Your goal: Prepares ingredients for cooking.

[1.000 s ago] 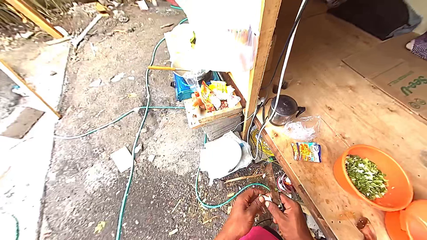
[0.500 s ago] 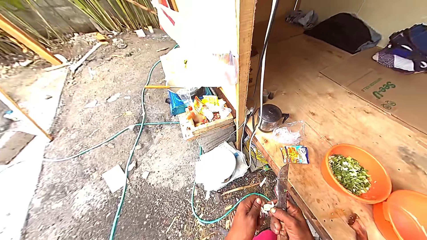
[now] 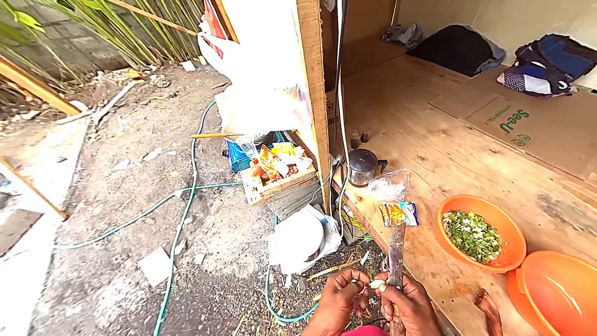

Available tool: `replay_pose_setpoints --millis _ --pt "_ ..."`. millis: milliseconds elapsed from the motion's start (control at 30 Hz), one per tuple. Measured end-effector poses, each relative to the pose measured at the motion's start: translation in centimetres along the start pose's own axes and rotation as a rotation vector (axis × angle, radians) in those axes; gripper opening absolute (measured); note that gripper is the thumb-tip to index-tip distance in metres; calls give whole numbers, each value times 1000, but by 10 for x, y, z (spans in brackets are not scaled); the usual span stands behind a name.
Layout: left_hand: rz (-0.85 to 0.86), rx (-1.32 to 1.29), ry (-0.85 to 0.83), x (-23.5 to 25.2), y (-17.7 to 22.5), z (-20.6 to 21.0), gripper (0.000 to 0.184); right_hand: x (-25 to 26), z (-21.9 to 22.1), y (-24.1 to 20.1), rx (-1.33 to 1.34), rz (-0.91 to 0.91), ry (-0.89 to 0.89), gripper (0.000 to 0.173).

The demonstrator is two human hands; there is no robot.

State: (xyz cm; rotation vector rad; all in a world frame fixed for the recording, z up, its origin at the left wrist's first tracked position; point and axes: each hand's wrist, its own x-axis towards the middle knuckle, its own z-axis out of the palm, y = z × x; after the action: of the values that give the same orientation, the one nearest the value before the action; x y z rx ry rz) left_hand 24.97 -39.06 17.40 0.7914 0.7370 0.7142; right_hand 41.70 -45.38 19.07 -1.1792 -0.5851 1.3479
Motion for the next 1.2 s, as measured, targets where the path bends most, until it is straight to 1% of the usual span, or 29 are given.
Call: replay_pose_setpoints --millis 133,200,267,333,400,433,500,533,633,700,767,833,967,1067,1200 --pt "75 91 23 -2 -4 7 28 -2 -4 -3 133 82 10 17" --pt "140 116 42 -4 -9 15 26 -4 -2 -2 158 101 14 18" --pt "192 119 99 -4 -14 22 24 -6 4 -1 179 112 20 16" --pt "235 100 141 -4 -19 24 19 -7 8 -1 137 120 9 13" --pt "260 71 156 -5 -22 23 16 -7 9 0 -4 70 -3 13" --pt "261 64 162 -6 -23 22 15 -6 7 0 -152 9 -4 13" --pt "241 30 161 -8 -22 21 14 -4 0 5 -495 -178 6 21" --pt "227 20 149 -9 -20 21 15 -1 -3 6 -618 -279 -12 26" --pt "207 41 97 -13 -13 17 17 2 -8 -2 -861 -473 -134 38" --pt "208 121 57 -15 -9 14 16 3 -10 -8 -975 -528 -226 41" --pt "213 194 27 -17 -8 13 15 5 -11 -9 -1069 -567 -283 38" --pt "207 213 23 -20 -7 12 16 4 -9 -9 -1147 -612 -303 36" --pt "173 171 18 -26 -8 11 17 -1 -2 -7 -1348 -746 -312 27" --pt "93 207 38 -31 -5 6 17 -5 -3 -1 -1443 -736 -333 30" --pt "6 140 13 -36 -2 6 19 -8 -2 10 -1466 -742 -318 29"
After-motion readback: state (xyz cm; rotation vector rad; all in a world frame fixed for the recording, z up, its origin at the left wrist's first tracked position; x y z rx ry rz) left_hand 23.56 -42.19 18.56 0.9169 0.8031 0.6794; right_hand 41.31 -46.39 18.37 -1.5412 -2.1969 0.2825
